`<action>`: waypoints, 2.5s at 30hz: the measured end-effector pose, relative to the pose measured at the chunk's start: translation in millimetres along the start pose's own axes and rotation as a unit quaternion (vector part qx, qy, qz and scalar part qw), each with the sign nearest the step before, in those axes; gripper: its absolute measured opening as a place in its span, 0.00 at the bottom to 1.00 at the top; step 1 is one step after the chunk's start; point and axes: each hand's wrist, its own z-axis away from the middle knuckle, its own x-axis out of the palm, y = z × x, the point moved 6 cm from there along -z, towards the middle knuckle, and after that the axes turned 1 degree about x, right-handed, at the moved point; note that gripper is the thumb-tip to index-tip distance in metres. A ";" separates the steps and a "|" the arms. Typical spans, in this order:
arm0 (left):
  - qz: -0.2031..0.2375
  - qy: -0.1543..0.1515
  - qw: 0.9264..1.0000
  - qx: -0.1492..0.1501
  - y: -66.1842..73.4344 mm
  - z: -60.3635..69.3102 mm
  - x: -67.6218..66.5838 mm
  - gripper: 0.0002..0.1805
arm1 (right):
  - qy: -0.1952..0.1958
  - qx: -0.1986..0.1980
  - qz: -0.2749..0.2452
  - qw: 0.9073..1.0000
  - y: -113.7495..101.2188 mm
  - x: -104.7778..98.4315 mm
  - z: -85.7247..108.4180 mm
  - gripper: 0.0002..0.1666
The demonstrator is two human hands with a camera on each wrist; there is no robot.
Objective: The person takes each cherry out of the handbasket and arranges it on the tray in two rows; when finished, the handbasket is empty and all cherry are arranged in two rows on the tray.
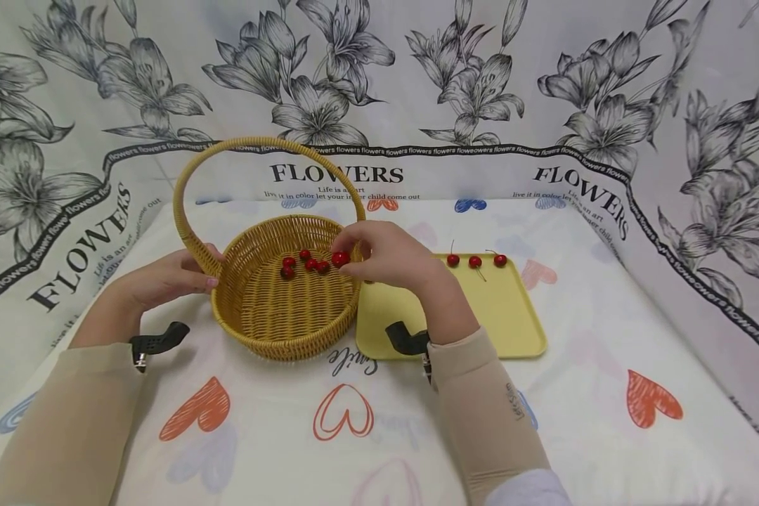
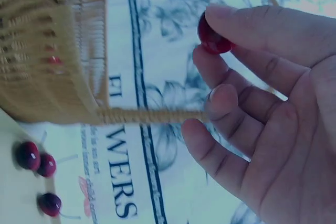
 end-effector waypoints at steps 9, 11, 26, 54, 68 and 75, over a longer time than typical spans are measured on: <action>0.008 -0.006 1.000 0.011 -1.7 -0.3 0.5 0.18 | 0.041 0.034 -0.043 0.998 31.2 -33.9 12.4 0.15; 0.013 -0.010 1.000 0.013 -1.8 -0.6 1.0 0.18 | 0.044 0.054 -0.055 0.996 42.0 -37.4 13.2 0.15; 0.015 -0.011 1.000 0.017 1.0 0.1 2.0 0.17 | 0.032 0.131 0.032 0.990 110.4 -20.7 -5.8 0.15; 0.020 -0.006 1.000 0.016 -1.1 -2.5 1.5 0.18 | -0.001 0.174 0.086 0.981 140.2 14.2 -14.8 0.12; 0.012 -0.001 1.000 0.012 -1.4 -2.4 1.1 0.19 | 0.041 0.094 -0.003 0.995 113.9 -14.4 -9.7 0.18; 0.008 0.000 1.000 0.008 -2.2 -1.9 0.8 0.18 | 0.042 0.039 -0.099 0.993 77.6 -20.8 -5.5 0.14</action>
